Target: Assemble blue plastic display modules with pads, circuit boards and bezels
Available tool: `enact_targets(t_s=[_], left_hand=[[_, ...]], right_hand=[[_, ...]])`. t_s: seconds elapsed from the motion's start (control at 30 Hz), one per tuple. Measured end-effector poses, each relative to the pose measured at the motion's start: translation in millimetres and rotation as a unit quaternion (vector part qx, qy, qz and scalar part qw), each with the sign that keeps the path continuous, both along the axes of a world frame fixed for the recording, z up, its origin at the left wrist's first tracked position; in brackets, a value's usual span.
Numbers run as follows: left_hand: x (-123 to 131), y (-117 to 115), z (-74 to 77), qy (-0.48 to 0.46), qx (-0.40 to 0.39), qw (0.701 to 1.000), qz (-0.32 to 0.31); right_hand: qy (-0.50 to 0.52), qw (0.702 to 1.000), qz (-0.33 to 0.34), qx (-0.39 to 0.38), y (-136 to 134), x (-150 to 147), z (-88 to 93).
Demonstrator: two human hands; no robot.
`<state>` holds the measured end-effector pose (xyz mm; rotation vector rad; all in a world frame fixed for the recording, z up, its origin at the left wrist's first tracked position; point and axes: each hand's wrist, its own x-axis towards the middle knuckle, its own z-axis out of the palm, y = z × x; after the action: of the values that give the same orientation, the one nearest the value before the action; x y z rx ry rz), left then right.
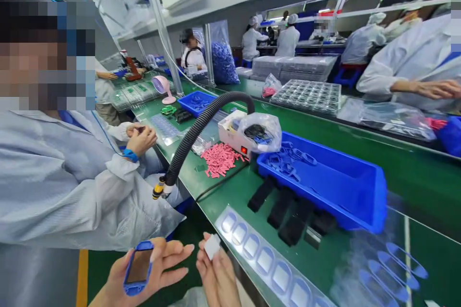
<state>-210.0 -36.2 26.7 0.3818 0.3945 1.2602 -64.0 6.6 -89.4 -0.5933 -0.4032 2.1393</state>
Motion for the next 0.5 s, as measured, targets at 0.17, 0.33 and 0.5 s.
enact_targets(t_s=[0.17, 0.33, 0.5], left_hand=[[-49.5, -31.1, -12.9, 0.038, -0.068, 0.997, 0.025], [-79.9, -58.4, -50.8, 0.118, -0.196, 0.972, 0.049], [-113.4, -54.9, -84.7, 0.107, -0.257, 0.955, 0.104]], right_hand=[[0.061, 0.989, 0.125, -0.055, 19.5, -110.1, -7.8], [0.086, 0.975, 0.194, -0.07, 20.4, -166.7, -14.2], [0.069, 0.976, 0.194, -0.074, 11.7, -177.1, -33.2]])
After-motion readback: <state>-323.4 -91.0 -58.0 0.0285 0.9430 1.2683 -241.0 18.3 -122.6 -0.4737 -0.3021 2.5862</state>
